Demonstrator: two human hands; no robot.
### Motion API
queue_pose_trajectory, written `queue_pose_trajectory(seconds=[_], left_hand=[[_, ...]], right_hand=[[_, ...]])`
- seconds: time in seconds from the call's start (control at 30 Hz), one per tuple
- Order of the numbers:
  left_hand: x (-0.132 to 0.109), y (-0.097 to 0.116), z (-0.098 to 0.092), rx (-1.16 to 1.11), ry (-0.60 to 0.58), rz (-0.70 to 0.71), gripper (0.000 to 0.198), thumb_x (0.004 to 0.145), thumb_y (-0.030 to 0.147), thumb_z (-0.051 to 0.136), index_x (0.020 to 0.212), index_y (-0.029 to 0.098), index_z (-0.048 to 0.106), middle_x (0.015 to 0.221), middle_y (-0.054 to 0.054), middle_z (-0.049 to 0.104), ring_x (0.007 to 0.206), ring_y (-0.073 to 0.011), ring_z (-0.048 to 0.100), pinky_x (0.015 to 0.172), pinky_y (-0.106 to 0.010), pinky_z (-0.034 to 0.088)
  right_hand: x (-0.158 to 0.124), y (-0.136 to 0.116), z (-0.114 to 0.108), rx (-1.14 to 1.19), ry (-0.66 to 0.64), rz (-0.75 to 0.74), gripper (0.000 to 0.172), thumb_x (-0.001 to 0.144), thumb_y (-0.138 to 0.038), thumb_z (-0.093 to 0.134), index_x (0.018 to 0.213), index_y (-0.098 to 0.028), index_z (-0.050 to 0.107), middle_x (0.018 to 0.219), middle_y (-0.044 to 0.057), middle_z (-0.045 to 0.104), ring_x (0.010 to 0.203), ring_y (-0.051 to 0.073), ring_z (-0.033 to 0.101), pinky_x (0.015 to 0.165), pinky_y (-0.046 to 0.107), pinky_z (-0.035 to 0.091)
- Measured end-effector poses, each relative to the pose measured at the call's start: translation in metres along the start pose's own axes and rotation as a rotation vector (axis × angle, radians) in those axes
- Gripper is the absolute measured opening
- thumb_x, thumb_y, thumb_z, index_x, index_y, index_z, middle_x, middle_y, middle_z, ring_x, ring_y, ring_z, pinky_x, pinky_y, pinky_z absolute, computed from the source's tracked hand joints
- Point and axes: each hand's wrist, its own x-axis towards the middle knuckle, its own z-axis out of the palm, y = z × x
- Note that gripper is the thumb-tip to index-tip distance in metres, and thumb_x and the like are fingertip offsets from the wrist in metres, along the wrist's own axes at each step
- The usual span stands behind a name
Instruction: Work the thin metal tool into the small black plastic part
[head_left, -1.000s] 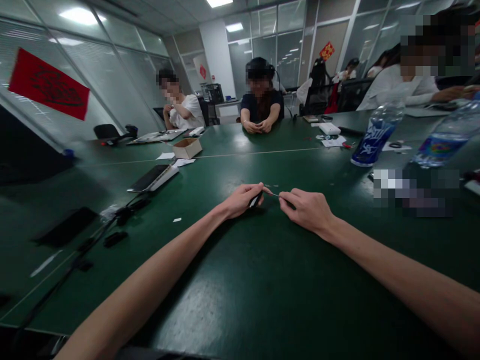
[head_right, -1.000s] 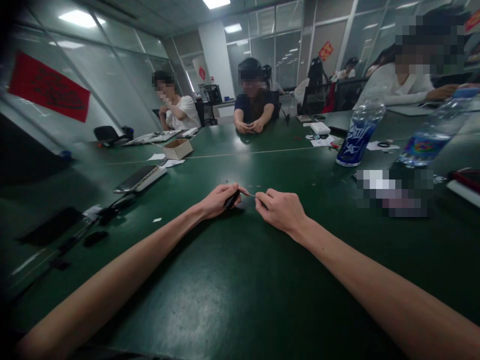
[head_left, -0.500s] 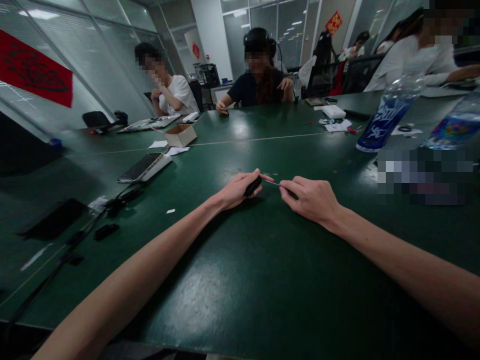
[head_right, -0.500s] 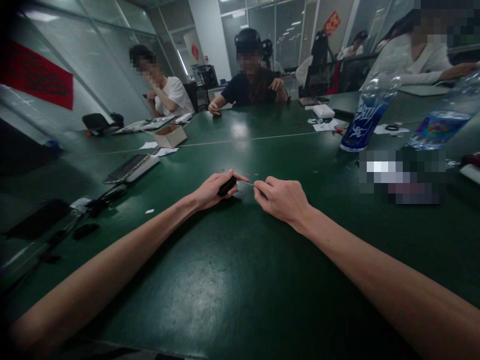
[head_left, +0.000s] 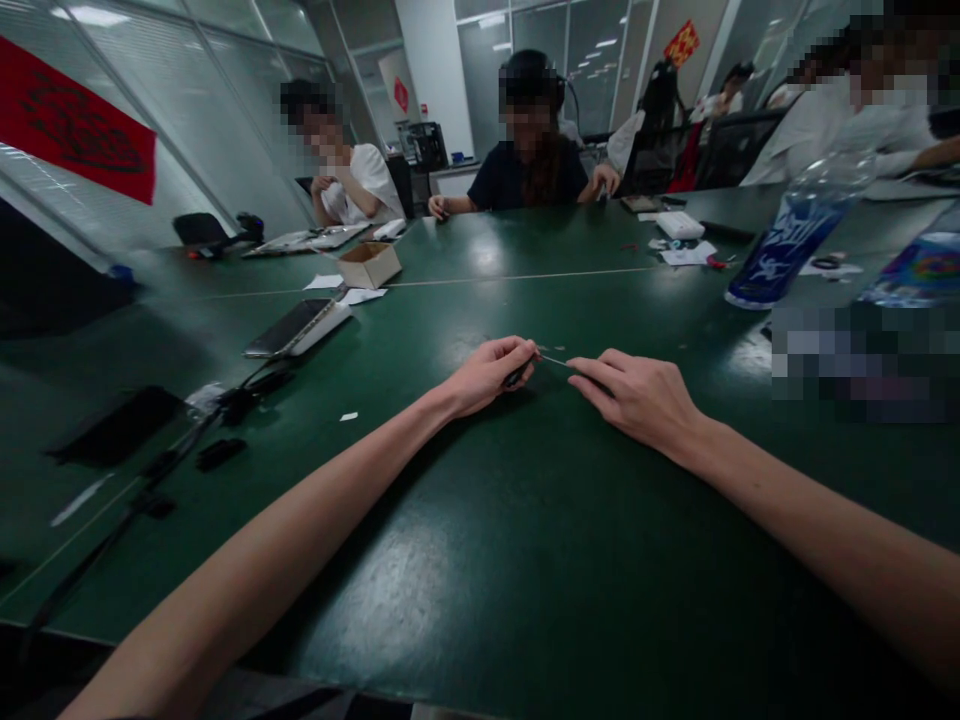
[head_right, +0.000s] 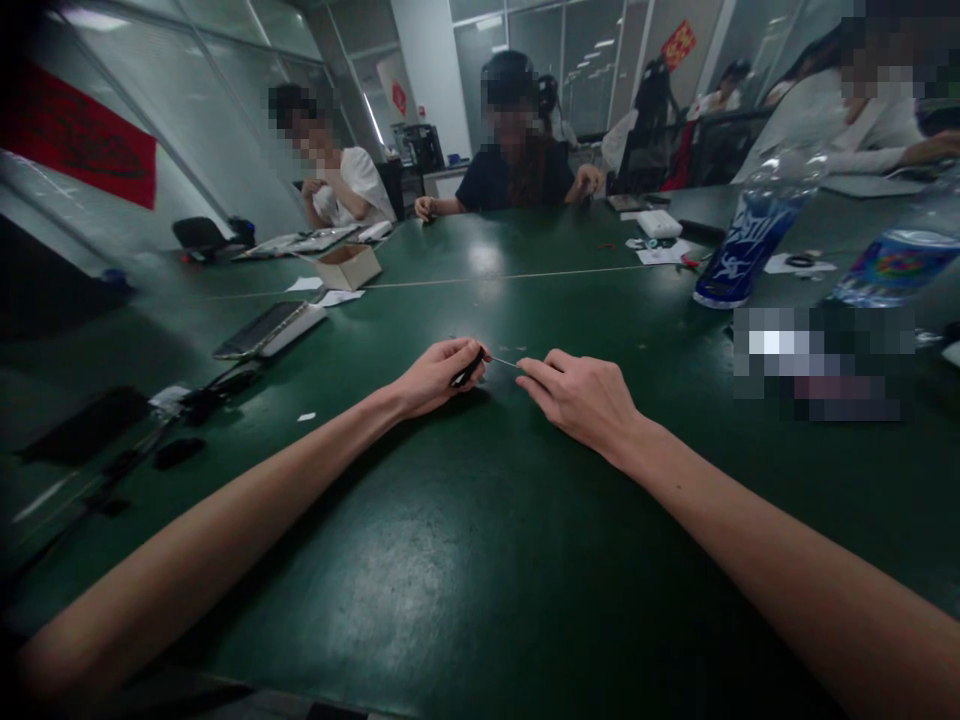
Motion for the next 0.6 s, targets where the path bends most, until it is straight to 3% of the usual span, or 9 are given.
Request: queue_pose_trajectory(seconds=[0.2,0.6], left_hand=[[-0.001,0.002,0.001,0.012,0.023,-0.027,0.048,0.086,0.056,0.047,0.08,0.01,0.058,0.062,0.001,0.047,0.051,-0.0059,0.037,0.048,-0.02,0.026],[-0.004,0.01,0.0,0.099,-0.089,-0.162,0.051,0.089,0.063,0.028,0.086,0.017,0.048,0.043,0.006,0.039,0.033,-0.0062,0.026,0.035,-0.019,0.014]], right_hand=[[0.0,-0.003,-0.002,0.032,-0.017,-0.035,0.037,0.097,-0.042,0.036,0.12,-0.022,0.058,0.095,0.006,0.062,0.067,0.012,0.052,0.054,0.024,0.029],[0.0,-0.011,0.0,0.08,-0.022,0.034,0.038,0.098,-0.043,0.034,0.119,-0.022,0.058,0.092,0.006,0.061,0.066,0.011,0.052,0.052,0.023,0.03]])
